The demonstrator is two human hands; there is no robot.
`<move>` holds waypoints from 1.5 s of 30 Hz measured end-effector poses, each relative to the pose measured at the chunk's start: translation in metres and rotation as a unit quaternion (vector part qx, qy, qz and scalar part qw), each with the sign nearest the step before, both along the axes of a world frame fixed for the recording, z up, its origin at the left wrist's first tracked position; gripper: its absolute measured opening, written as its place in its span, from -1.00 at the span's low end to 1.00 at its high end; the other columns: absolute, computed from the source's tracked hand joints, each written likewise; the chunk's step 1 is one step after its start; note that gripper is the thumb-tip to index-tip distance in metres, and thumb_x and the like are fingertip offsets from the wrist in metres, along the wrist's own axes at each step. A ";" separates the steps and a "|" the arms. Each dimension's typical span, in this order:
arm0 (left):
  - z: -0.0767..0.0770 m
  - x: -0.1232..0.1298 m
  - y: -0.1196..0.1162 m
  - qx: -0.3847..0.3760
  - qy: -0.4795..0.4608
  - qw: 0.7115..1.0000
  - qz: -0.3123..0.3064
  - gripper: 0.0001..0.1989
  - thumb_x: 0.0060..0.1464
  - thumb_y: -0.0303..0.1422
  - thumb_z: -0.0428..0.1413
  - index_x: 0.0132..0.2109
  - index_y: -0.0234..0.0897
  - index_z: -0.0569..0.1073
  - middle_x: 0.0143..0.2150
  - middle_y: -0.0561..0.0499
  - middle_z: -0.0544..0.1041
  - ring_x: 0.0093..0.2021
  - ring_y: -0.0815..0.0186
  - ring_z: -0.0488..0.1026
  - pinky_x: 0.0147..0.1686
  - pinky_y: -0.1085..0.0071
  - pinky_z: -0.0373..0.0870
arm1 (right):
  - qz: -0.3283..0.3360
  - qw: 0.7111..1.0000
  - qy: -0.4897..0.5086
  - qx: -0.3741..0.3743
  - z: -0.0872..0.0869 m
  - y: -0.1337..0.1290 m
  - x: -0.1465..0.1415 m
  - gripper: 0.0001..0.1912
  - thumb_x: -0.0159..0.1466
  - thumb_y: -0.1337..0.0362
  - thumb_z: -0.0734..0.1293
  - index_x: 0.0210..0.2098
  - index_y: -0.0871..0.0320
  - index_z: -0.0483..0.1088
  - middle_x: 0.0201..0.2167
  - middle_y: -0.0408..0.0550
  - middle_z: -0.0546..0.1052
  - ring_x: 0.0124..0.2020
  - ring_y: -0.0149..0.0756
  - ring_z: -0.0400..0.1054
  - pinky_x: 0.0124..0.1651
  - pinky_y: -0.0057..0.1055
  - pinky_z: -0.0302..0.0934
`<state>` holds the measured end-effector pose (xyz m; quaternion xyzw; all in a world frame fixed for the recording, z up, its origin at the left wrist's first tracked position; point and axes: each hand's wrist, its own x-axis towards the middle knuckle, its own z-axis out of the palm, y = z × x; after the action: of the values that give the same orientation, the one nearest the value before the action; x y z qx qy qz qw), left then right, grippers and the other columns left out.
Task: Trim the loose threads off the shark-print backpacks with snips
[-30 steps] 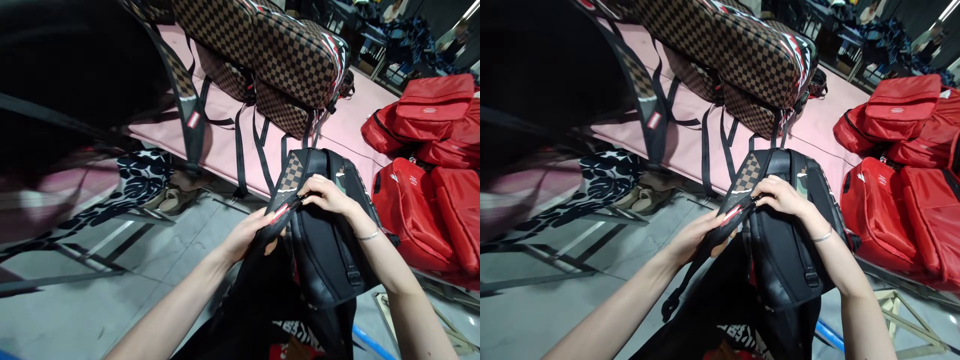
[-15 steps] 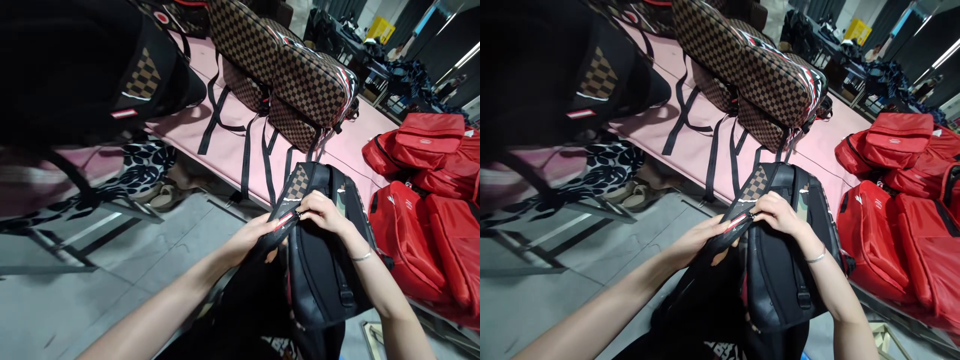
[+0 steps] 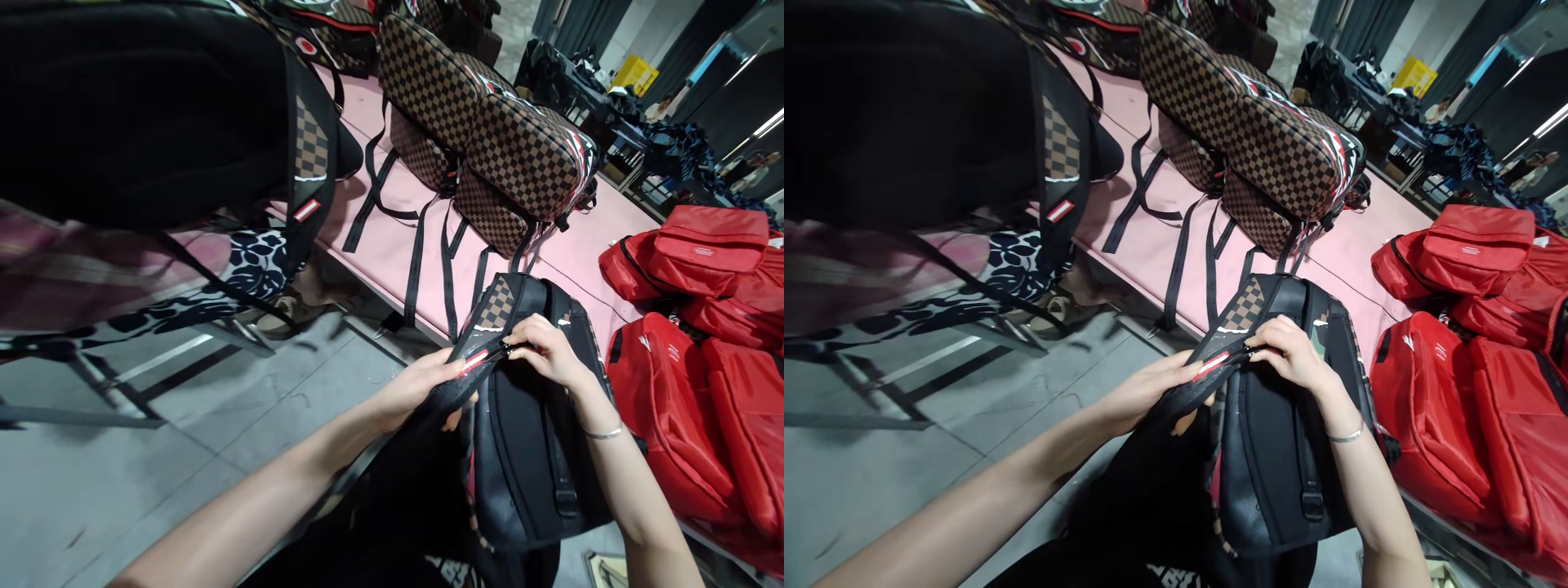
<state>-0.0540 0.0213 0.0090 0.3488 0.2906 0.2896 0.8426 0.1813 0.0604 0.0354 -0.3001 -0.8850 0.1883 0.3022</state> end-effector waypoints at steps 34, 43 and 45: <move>0.006 0.009 0.000 -0.029 -0.027 0.999 -0.028 -0.37 0.05 0.14 -0.14 -0.32 -0.39 0.48 -0.48 -0.15 0.53 -0.64 0.30 0.39 -0.65 0.43 0.29 | -0.079 0.984 0.112 -0.112 -0.007 -0.021 -0.019 -0.83 0.23 0.16 0.30 -0.29 0.13 0.39 -0.37 -0.07 0.47 -0.33 -0.31 0.33 -0.22 -0.33 0.23; 0.000 0.028 -0.014 0.003 0.007 1.000 0.015 -0.40 0.05 0.13 -0.12 -0.14 -0.35 0.37 -0.60 -0.08 0.50 -0.63 0.27 0.42 -0.61 0.46 0.30 | -0.382 0.883 0.182 -0.203 -0.023 -0.078 -0.046 -0.50 -0.09 0.25 0.47 -0.14 0.14 0.35 -0.41 -0.14 0.44 -0.43 -0.31 0.31 -0.32 -0.37 0.26; -0.003 0.034 -0.020 0.013 0.007 1.000 0.026 -0.43 0.06 0.10 -0.09 -0.07 -0.33 0.31 -0.59 -0.06 0.50 -0.61 0.27 0.43 -0.60 0.46 0.30 | -0.419 0.876 0.169 -0.169 -0.025 -0.087 -0.050 -0.68 0.02 0.34 0.36 -0.19 0.14 0.39 -0.47 -0.14 0.43 -0.49 -0.32 0.29 -0.38 -0.38 0.24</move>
<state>-0.0199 0.0013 0.0063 0.3541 0.3014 0.3127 0.8282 0.1309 -0.0270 0.0100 -0.6525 -0.5666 0.2391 0.4427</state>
